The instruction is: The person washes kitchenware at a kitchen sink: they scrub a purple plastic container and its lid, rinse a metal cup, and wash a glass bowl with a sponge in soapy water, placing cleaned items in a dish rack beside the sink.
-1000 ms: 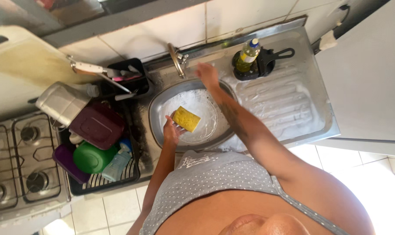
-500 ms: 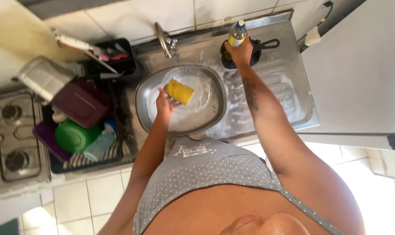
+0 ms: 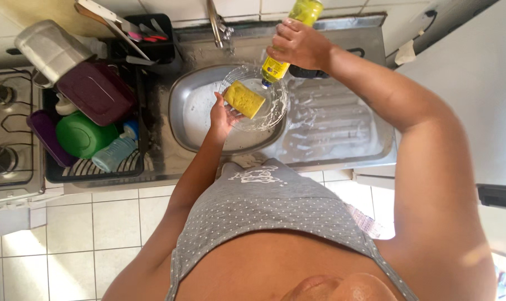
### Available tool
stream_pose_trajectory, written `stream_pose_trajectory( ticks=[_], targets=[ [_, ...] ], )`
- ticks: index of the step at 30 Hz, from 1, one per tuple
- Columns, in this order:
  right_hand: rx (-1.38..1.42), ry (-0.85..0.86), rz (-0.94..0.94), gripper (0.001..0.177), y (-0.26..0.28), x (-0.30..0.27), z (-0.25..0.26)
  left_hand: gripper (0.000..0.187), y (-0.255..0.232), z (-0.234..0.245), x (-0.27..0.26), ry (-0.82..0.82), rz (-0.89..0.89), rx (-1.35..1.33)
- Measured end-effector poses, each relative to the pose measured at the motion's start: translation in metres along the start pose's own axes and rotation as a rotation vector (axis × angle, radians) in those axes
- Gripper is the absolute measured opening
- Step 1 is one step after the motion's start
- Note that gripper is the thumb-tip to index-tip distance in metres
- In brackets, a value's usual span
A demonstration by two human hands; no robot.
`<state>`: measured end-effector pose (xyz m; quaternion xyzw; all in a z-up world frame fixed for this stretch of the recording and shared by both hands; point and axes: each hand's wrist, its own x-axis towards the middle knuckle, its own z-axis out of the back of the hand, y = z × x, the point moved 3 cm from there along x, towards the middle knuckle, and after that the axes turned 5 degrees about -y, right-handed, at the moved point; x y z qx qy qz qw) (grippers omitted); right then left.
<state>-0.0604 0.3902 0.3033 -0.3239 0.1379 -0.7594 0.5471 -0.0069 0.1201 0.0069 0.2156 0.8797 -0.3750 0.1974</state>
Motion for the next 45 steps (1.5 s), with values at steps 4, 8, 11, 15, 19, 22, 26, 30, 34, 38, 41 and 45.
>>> stream_pose_trajectory(
  ticks=[4,8,11,15,19,22,26,30,34,38,41,45],
  targets=[
    [-0.037,-0.008,0.042,0.03,0.003,0.008,0.018,0.074,0.009,-0.013,-0.008,0.03,0.013,-0.034],
    [-0.144,0.092,0.02,0.024,0.003,0.001,0.02,0.074,0.013,-0.022,-0.019,0.052,-0.001,-0.033],
    [-0.139,0.137,0.011,0.019,0.009,-0.013,0.022,0.074,0.018,-0.024,-0.023,0.059,0.0,-0.031],
    [-0.07,0.078,-0.113,0.02,0.015,-0.033,0.024,0.073,0.024,-0.028,-0.023,0.066,-0.005,-0.034],
    [0.186,0.155,-0.5,0.033,0.014,-0.061,0.004,0.073,0.028,-0.03,-0.025,0.088,-0.005,-0.07],
    [0.389,0.232,-0.828,0.052,0.02,-0.085,-0.027,0.073,0.028,-0.03,-0.026,0.036,0.006,-0.05],
    [0.725,-0.236,-1.079,0.055,0.023,-0.112,-0.063,0.075,0.019,-0.034,-0.024,0.061,0.004,-0.12],
    [0.957,-0.398,-1.407,0.057,0.017,-0.136,-0.117,0.076,0.015,-0.03,-0.032,0.032,-0.011,-0.134],
    [1.017,-0.539,-1.559,0.059,0.012,-0.145,-0.168,0.075,0.005,-0.02,-0.044,-0.044,-0.034,-0.074],
    [0.932,-0.467,-1.636,0.055,0.028,-0.153,-0.203,0.076,-0.005,-0.009,-0.06,-0.118,-0.069,0.009],
    [0.873,-0.47,-1.651,0.061,0.039,-0.157,-0.219,0.076,-0.01,0.003,-0.066,-0.16,-0.081,0.05],
    [0.91,-0.507,-1.714,0.073,0.044,-0.168,-0.244,0.075,-0.018,0.013,-0.065,-0.213,-0.08,0.049]
  ],
)
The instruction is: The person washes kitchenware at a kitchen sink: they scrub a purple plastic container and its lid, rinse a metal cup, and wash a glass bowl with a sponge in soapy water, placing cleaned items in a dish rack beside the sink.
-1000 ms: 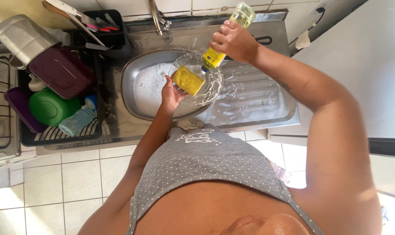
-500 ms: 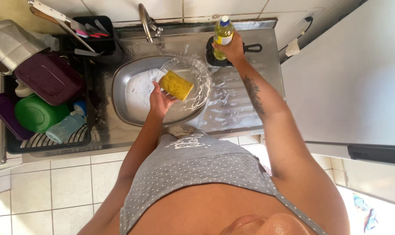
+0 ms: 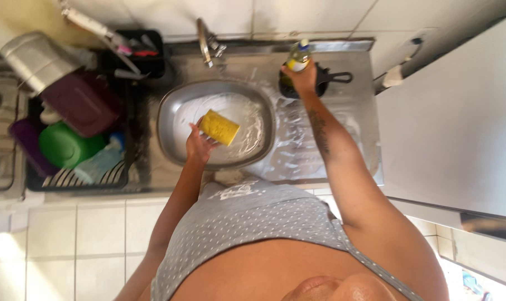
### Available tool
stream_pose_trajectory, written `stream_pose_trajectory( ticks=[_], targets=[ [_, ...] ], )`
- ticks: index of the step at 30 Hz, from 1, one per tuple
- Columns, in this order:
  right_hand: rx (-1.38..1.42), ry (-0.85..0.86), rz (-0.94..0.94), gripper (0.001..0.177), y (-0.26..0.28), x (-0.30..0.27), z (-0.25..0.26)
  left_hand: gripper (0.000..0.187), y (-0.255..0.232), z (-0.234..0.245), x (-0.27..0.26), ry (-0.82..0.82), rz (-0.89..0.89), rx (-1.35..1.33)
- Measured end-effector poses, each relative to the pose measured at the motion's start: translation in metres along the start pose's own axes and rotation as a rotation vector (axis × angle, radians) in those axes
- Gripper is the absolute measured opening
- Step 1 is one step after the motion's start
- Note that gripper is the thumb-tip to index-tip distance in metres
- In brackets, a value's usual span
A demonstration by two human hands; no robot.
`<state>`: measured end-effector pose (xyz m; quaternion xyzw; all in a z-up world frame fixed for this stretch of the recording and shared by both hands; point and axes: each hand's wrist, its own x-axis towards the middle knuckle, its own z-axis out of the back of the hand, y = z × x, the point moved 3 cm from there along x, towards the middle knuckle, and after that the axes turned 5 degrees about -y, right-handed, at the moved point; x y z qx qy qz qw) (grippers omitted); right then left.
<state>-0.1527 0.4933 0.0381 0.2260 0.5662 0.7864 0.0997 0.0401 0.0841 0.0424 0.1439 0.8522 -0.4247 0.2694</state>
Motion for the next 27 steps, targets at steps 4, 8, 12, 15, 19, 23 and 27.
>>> stream_pose_trajectory(
  ticks=[4,8,12,15,19,23,27],
  targets=[
    [0.134,-0.001,0.116,0.093,0.002,-0.018,0.005,0.075,-0.006,-0.004,0.004,-0.014,-0.052,0.077],
    [0.208,-0.197,-0.098,0.06,0.042,-0.094,-0.006,0.074,-0.012,-0.01,0.004,0.01,-0.053,0.061],
    [0.044,0.491,0.621,0.056,0.127,-0.208,-0.064,0.07,-0.002,-0.006,0.015,0.071,-0.03,0.076],
    [-0.571,0.824,0.735,0.065,0.156,-0.257,-0.11,0.07,0.002,-0.003,0.032,0.149,-0.123,0.098],
    [-0.349,1.114,0.375,0.068,0.161,-0.275,-0.101,0.072,-0.016,0.007,0.048,0.05,-0.132,0.084],
    [-0.525,1.119,0.508,0.068,0.141,-0.264,-0.07,0.074,-0.04,0.016,0.038,-0.01,-0.062,0.247],
    [-0.761,0.963,0.573,0.058,0.127,-0.235,-0.083,0.074,-0.032,0.026,0.026,0.037,-0.027,0.287]
  ],
)
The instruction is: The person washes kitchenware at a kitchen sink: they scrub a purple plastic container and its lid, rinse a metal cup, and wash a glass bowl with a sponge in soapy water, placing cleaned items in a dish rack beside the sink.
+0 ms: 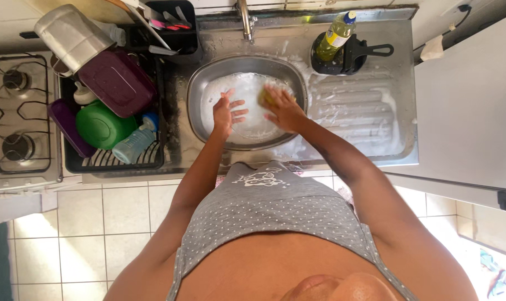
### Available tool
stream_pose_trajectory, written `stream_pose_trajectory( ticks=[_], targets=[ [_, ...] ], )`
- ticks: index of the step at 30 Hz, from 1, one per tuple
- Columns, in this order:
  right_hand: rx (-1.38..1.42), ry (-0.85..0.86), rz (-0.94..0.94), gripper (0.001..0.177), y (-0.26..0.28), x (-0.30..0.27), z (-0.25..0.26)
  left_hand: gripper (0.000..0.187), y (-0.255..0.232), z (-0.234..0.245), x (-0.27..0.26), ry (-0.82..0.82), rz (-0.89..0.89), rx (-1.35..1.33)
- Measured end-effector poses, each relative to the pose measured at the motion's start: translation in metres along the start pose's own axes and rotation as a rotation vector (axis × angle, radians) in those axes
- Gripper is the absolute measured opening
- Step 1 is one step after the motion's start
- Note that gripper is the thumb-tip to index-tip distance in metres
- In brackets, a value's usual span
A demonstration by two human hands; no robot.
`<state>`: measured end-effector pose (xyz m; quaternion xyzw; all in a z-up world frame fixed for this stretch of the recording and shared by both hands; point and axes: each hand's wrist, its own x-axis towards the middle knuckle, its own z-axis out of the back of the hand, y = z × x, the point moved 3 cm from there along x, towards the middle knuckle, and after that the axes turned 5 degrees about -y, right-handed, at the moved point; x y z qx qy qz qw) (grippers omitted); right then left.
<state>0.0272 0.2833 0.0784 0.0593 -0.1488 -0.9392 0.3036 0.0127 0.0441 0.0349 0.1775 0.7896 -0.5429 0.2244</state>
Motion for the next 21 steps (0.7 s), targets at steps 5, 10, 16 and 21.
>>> stream_pose_trajectory(
  ticks=[5,10,16,21],
  targets=[
    [0.201,0.019,-0.065,0.062,0.042,0.054,-0.027,0.07,0.024,0.009,0.028,-0.081,0.031,0.083],
    [0.561,-0.057,0.107,0.065,0.083,0.032,-0.049,0.071,0.011,0.025,0.034,-0.098,-0.076,-0.015],
    [0.297,-0.097,0.166,0.046,0.022,0.009,-0.018,0.069,-0.022,0.012,0.0,-0.047,0.043,0.046],
    [0.463,-0.442,-0.128,0.027,0.028,0.045,-0.017,0.071,-0.005,-0.017,0.0,0.029,0.066,0.02]
  ],
)
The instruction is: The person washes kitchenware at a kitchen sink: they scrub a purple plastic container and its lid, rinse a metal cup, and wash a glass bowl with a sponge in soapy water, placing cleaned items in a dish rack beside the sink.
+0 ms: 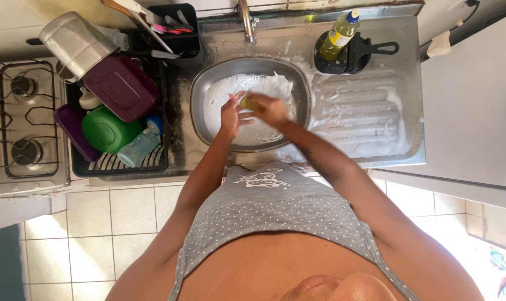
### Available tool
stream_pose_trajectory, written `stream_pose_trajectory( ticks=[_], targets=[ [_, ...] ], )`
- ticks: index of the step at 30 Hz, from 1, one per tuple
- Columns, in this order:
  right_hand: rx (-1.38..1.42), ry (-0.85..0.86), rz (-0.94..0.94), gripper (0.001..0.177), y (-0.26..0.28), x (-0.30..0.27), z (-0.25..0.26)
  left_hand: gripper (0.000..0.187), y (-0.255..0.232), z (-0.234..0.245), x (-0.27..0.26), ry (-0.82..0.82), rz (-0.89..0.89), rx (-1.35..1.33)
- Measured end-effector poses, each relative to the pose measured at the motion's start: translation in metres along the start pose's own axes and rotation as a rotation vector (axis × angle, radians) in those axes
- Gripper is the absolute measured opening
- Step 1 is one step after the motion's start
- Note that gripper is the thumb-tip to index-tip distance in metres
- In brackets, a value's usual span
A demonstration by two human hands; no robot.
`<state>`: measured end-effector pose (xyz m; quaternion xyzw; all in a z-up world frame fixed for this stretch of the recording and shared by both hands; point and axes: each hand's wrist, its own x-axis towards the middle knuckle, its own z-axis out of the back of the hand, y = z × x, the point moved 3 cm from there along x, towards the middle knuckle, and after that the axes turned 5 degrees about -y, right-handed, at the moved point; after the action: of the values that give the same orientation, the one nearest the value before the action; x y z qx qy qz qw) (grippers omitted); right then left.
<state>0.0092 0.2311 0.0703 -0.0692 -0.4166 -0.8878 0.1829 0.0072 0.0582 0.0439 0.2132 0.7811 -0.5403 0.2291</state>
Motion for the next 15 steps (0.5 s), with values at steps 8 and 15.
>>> stream_pose_trajectory(
  ticks=[8,15],
  targets=[
    [0.222,0.007,0.097,0.032,0.025,-0.018,-0.011,0.067,-0.005,0.002,0.019,-0.013,-0.041,-0.19],
    [0.32,0.032,0.026,0.038,0.016,-0.011,-0.017,0.061,-0.008,-0.016,0.007,-0.069,-0.07,-0.181]
  ],
)
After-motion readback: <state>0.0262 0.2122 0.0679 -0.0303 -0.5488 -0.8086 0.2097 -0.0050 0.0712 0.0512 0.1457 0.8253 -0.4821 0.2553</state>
